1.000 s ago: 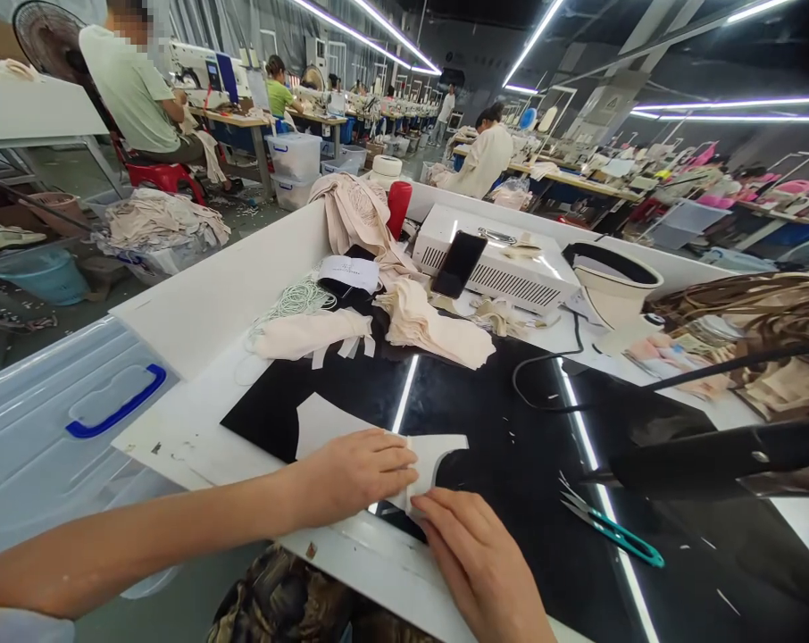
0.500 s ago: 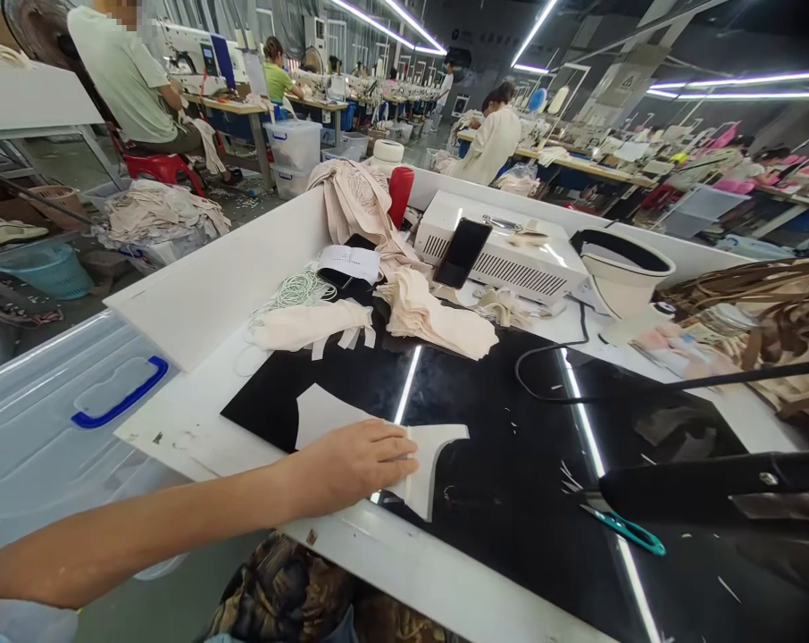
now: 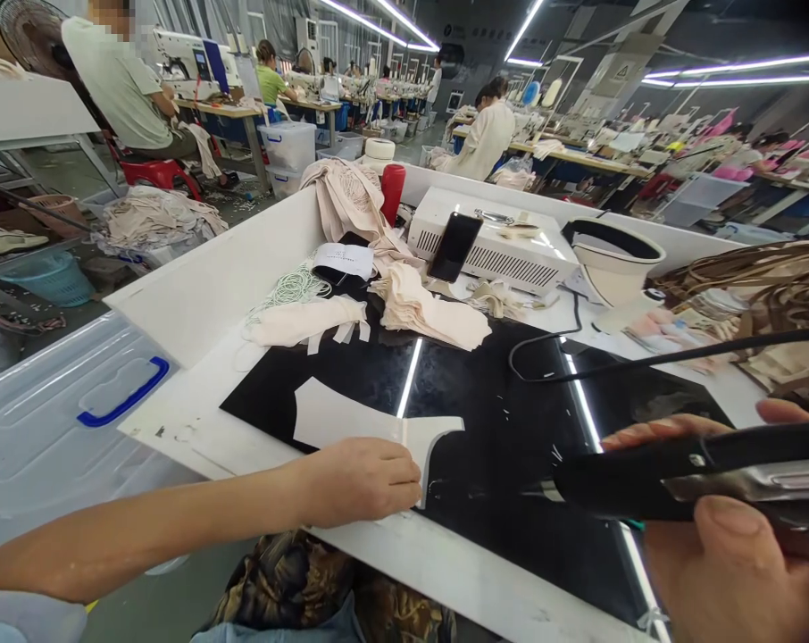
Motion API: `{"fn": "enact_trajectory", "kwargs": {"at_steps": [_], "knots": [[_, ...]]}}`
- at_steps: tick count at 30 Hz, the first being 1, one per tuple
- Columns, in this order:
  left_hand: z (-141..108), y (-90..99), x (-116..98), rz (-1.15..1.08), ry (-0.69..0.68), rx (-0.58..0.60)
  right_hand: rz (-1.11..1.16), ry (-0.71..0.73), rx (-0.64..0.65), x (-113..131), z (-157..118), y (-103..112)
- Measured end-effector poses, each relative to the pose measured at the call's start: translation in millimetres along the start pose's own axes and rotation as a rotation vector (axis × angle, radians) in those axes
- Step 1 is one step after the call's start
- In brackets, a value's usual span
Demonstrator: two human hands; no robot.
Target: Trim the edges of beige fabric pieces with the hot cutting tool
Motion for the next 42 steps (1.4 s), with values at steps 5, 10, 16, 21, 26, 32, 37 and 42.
{"fn": "enact_trajectory", "kwargs": {"at_steps": [5,10,16,21,26,32,37,42], "knots": [[8,-3.1,-4,0.062,-0.035,0.041,0.092,0.003,0.051,5,-4,-23],[8,-6.1,-2,0.049,-0.04,0.027,0.113,0.103,0.091,9,-15,-44],[8,-9.5,-2,0.025,-0.019,0.041,0.175,0.094,0.231,11,-37,-57],[8,-14.2,-1,-0.08,0.047,-0.017,0.356,0.064,0.202,15,-55,-76],[6,-20.1,-1,-0.134,0.096,-0.066,0.429,0.027,0.139,14,-66,-88],[6,-20.5,-2,-0.16,0.117,-0.069,0.374,0.04,0.112,12,-69,-94],[6,-22.1,-2,-0.131,0.102,-0.082,0.33,-0.01,0.123,-1,-72,-86],[5,-21.8,-2,-0.138,0.096,-0.104,0.381,0.015,0.182,-3,-73,-83]]}}
Point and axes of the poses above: each hand's wrist, its own z-axis towards the middle knuckle, its own y-axis out of the back of the hand, x = y × z, the point moved 3 cm from there along z, towards the middle knuckle, and after that the axes turned 6 degrees about x, right-handed, at the moved point
